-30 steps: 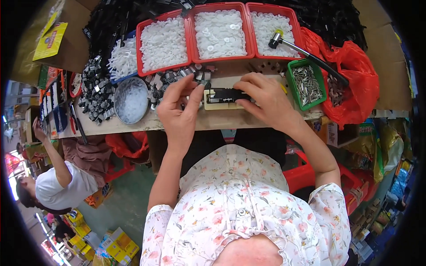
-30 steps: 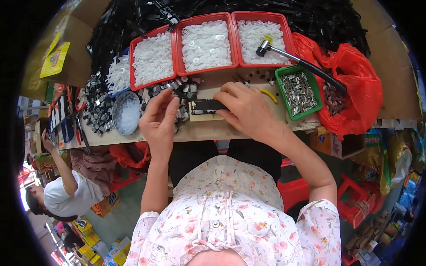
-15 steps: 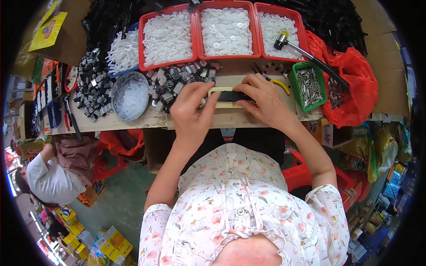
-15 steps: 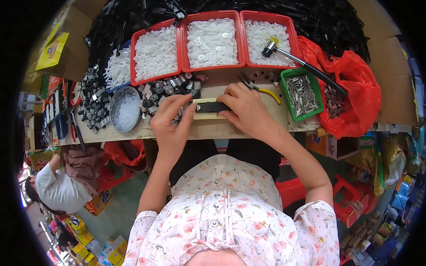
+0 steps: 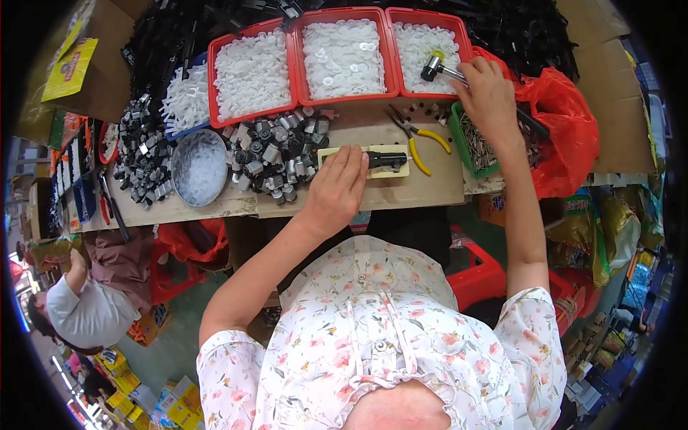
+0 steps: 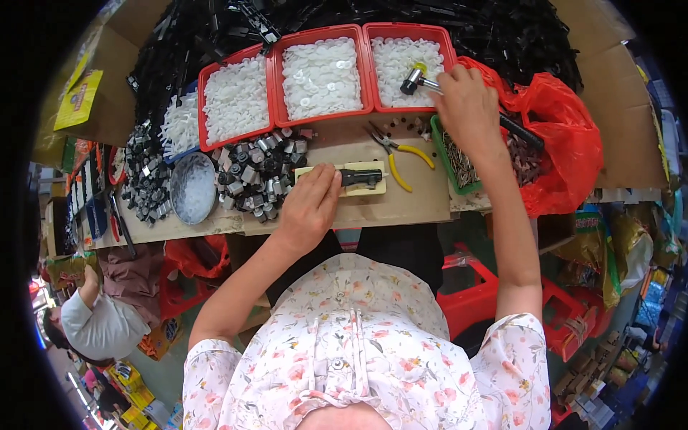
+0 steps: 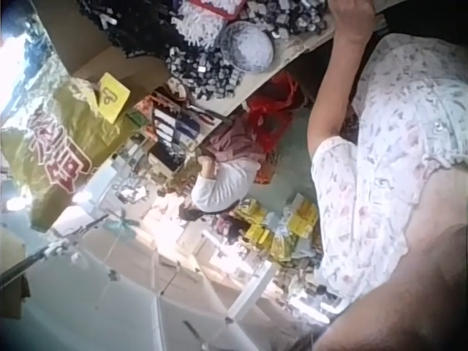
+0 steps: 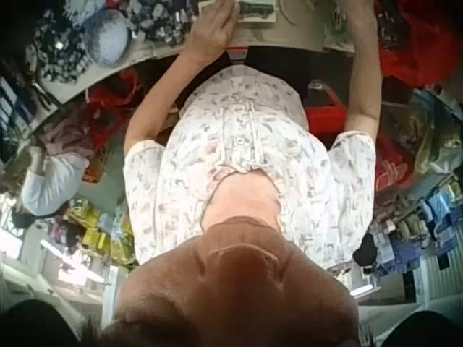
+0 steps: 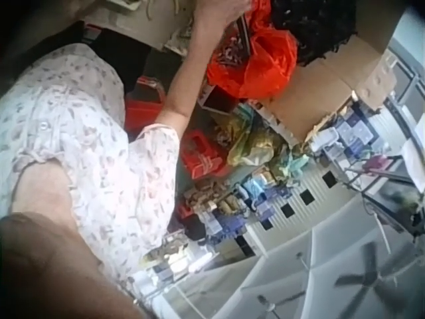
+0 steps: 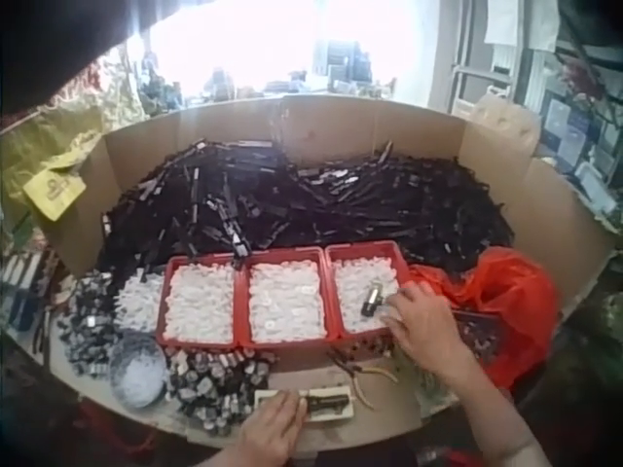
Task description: Assembling small electronic or mechanical components using a jig, hammer, and pliers at a workbench.
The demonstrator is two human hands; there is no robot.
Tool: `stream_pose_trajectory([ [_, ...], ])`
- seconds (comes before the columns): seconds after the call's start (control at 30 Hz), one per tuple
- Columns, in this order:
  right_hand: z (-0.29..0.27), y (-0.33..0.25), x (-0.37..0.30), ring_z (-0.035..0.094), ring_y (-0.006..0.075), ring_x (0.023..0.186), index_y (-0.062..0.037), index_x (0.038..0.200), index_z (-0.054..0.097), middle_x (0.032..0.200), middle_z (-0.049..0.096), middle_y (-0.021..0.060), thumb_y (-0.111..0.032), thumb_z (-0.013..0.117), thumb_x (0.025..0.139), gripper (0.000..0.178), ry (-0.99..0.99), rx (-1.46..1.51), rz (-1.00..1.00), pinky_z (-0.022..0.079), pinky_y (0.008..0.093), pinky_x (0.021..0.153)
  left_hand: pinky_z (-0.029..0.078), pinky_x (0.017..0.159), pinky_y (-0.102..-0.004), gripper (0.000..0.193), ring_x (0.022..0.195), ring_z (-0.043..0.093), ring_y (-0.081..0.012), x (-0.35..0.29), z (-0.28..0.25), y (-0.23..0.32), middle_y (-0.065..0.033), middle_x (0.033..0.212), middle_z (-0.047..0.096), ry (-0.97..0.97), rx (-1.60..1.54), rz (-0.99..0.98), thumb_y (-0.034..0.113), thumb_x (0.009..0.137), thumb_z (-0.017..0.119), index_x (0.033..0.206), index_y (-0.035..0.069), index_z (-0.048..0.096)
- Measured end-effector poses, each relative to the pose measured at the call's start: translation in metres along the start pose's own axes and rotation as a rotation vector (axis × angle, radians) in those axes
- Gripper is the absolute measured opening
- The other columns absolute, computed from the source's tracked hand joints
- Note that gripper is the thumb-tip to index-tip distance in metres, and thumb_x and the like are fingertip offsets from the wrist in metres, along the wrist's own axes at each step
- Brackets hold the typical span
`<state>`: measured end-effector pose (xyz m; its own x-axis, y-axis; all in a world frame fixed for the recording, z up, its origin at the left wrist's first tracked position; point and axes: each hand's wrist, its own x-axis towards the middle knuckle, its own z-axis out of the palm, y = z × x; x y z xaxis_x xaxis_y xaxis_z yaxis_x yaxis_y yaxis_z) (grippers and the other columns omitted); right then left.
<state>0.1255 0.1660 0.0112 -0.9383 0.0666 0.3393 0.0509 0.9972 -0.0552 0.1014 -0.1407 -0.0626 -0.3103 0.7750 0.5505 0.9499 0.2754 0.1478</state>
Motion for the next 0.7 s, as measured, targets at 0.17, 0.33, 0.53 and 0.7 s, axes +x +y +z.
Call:
stream_pose_trajectory([
  [0.17, 0.007, 0.029, 0.005, 0.057, 0.0322, 0.105, -0.0020, 0.090, 0.063, 0.102, 0.061, 0.0118, -0.019, 0.068, 0.090, 0.017, -0.120, -0.271, -0.008, 0.049, 0.0473, 0.079, 0.051, 0.098, -0.0441, 0.042, 0.111, 0.062, -0.0392, 0.005, -0.003, 0.000, -0.0275, 0.120, 0.061, -0.028, 0.039, 0.035, 0.006, 0.078, 0.061, 0.115, -0.015, 0.063],
  [0.33, -0.026, -0.005, -0.010, 0.062, 0.0373, 0.085, -0.0016, 0.106, 0.057, 0.094, 0.060, 0.0183, -0.012, 0.064, 0.094, 0.017, 0.008, 0.198, 0.053, 0.051, 0.0444, 0.071, 0.051, 0.097, -0.0440, 0.041, 0.111, 0.062, -0.0389, 0.002, -0.003, 0.000, -0.0273, 0.120, 0.061, -0.040, 0.056, 0.032, 0.006, 0.079, 0.062, 0.114, -0.015, 0.064],
  [0.53, -0.046, -0.072, -0.067, 0.065, 0.0403, 0.074, -0.0028, 0.116, 0.055, 0.087, 0.065, 0.0210, -0.006, 0.063, 0.093, 0.024, 0.007, 0.511, -0.004, 0.052, 0.0434, 0.064, 0.053, 0.094, -0.0438, 0.041, 0.111, 0.063, -0.0384, 0.004, -0.003, 0.000, -0.0255, 0.120, 0.062, -0.002, 0.037, 0.021, 0.002, 0.078, 0.064, 0.116, -0.013, 0.063],
  [0.7, -0.043, -0.083, -0.084, 0.068, 0.0396, 0.078, -0.0024, 0.123, 0.056, 0.091, 0.068, 0.0216, -0.003, 0.063, 0.092, 0.031, -0.274, 0.319, -0.071, 0.053, 0.0436, 0.064, 0.053, 0.095, -0.0425, 0.039, 0.110, 0.063, -0.0372, 0.003, 0.001, -0.001, -0.0250, 0.119, 0.062, -0.001, 0.058, 0.019, 0.003, 0.079, 0.063, 0.115, -0.013, 0.064],
])
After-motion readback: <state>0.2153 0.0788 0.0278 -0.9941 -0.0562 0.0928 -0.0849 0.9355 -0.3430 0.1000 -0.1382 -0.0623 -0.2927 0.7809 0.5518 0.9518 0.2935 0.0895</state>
